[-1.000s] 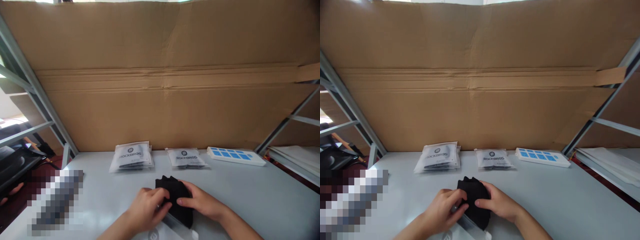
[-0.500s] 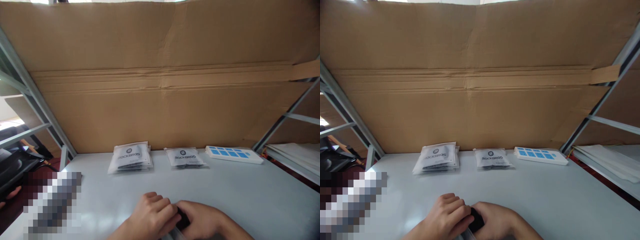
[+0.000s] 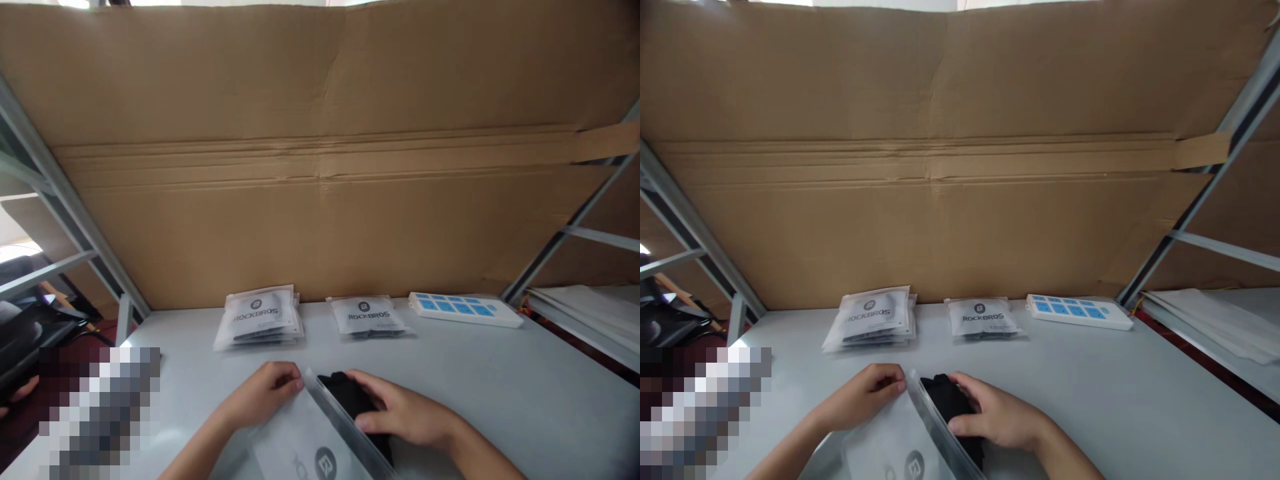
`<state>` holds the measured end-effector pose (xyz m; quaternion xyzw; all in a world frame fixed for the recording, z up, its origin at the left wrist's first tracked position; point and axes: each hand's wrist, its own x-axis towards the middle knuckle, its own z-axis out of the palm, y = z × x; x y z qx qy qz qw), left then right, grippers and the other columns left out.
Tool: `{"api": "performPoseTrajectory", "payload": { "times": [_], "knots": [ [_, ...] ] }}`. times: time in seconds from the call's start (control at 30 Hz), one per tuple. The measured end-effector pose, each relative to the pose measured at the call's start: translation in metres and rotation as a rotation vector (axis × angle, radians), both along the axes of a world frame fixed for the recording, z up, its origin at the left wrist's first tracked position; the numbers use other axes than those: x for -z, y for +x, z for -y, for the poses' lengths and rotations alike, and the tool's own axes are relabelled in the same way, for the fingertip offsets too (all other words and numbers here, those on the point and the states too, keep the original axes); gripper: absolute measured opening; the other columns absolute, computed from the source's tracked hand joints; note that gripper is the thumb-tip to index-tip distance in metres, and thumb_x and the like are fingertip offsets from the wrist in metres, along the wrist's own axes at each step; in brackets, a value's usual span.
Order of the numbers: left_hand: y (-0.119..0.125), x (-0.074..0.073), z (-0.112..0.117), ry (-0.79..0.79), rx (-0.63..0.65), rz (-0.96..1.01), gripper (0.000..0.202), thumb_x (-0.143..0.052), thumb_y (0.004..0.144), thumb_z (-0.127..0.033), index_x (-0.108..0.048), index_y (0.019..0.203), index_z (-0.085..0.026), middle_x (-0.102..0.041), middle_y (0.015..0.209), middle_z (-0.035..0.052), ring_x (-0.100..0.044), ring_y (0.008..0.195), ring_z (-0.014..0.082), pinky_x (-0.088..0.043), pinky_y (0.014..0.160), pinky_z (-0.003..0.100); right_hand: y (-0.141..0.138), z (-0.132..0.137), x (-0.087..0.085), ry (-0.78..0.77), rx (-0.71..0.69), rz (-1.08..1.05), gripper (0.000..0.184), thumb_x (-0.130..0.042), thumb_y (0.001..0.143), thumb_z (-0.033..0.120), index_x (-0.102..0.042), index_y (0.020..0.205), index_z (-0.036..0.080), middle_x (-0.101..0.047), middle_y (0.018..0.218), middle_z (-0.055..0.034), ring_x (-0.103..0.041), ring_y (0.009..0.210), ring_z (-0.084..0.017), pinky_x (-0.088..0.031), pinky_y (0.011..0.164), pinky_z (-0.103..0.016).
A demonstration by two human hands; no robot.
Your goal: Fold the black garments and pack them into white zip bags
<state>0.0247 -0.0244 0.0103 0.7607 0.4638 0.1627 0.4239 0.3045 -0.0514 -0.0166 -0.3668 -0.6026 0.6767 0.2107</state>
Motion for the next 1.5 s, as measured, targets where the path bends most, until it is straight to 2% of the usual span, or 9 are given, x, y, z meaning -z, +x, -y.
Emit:
{"api": "performPoseTrajectory", "payload": {
  "times": [0.1,0.37,0.53,0.7,0.83,1.0,1.17,1.33,1.5],
  "knots": [
    [0.01,0.008,0.003,0.034,-0.066,0.059,0.034,-0.045,0.09,-0.05,-0.048,0.072,-0.021,-0.039,0.065,-0.005,-0.036,0.062,0.0143,-0.03,0.056,0.025,-0.002,0.001,-0.002,0.01,0.031,-0.01,0.079,-0.08,0.072,0.057,-0.057,0.139,0.022,-0.062,0.138,-0.0097,-0.048,0.135,-0.032,-0.034,0.115,-0.044],
    [0.033,0.013,0.02,0.113,-0.122,0.175,0.025,-0.047,0.093,-0.038,-0.053,0.076,-0.021,-0.041,0.061,-0.0056,-0.038,0.058,0.0139,-0.031,0.054,0.024,-0.039,0.02,-0.034,-0.04,-0.137,-0.095,0.051,-0.079,0.071,0.06,-0.076,0.103,0.02,-0.075,0.091,-0.0025,-0.069,0.096,-0.026,-0.051,0.093,-0.038],
    [0.037,0.01,0.026,0.122,-0.09,0.201,0.025,-0.05,0.095,-0.034,-0.057,0.076,-0.02,-0.045,0.062,-0.0053,-0.042,0.059,0.0137,-0.036,0.056,0.023,-0.042,0.023,-0.035,0.022,-0.269,-0.107,0.045,-0.079,0.074,0.057,-0.076,0.1,0.02,-0.075,0.091,-0.0019,-0.069,0.097,-0.026,-0.05,0.094,-0.037],
    [0.027,0.009,0.016,0.101,-0.174,0.221,0.033,-0.051,0.093,-0.048,-0.053,0.076,-0.021,-0.041,0.062,-0.0058,-0.039,0.058,0.0137,-0.033,0.054,0.023,-0.021,0.012,-0.024,0.002,0.056,-0.094,0.071,-0.079,0.069,0.067,-0.065,0.122,0.022,-0.071,0.115,-0.0085,-0.065,0.112,-0.028,-0.047,0.102,-0.042],
    [0.014,0.008,0.006,0.102,-0.36,0.331,0.044,-0.051,0.088,-0.064,-0.047,0.075,-0.022,-0.041,0.067,-0.005,-0.038,0.061,0.0142,-0.033,0.055,0.023,0.002,0.0,-0.004,0.185,0.424,0.019,0.064,-0.066,0.077,0.075,-0.065,0.114,0.023,-0.068,0.113,-0.0093,-0.064,0.105,-0.026,-0.052,0.09,-0.038],
    [0.004,0.009,0.002,0.122,-0.54,0.496,0.044,-0.053,0.088,-0.065,-0.047,0.076,-0.023,-0.047,0.071,-0.0036,-0.047,0.069,0.0165,-0.04,0.062,0.023,0.006,-0.007,0.006,0.167,0.37,0.051,0.055,-0.069,0.074,0.074,-0.064,0.085,0.02,-0.061,0.072,0.0002,-0.059,0.068,-0.018,-0.046,0.057,-0.028],
    [-0.019,-0.01,-0.006,-0.06,-0.331,0.346,0.048,-0.044,0.092,-0.066,-0.06,0.087,-0.021,-0.062,0.083,0.0016,-0.059,0.079,0.0208,-0.049,0.068,0.028,-0.004,-0.002,-0.004,0.193,0.293,0.019,0.047,-0.064,0.081,0.066,-0.054,0.07,0.022,-0.052,0.064,0.0046,-0.052,0.063,-0.014,-0.045,0.064,-0.028],
    [-0.023,-0.029,0.002,0.183,-0.13,0.14,0.032,-0.053,0.095,-0.05,-0.066,0.111,-0.026,-0.068,0.12,0.0056,-0.06,0.112,0.0259,-0.049,0.095,0.038,-0.014,0.01,-0.012,0.164,0.061,0.072,0.025,-0.062,0.077,0.039,-0.052,0.063,0.021,-0.048,0.057,0.0062,-0.046,0.057,-0.012,-0.037,0.058,-0.024],
    [0.007,-0.025,0.031,0.278,0.107,0.018,0.029,-0.061,0.094,-0.039,-0.067,0.119,-0.027,-0.071,0.121,0.0058,-0.063,0.114,0.0257,-0.047,0.1,0.04,-0.019,0.016,-0.017,0.184,-0.027,0.137,0.014,-0.059,0.069,0.028,-0.051,0.059,0.022,-0.047,0.056,0.0062,-0.044,0.057,-0.012,-0.033,0.055,-0.023]
  ]
}}
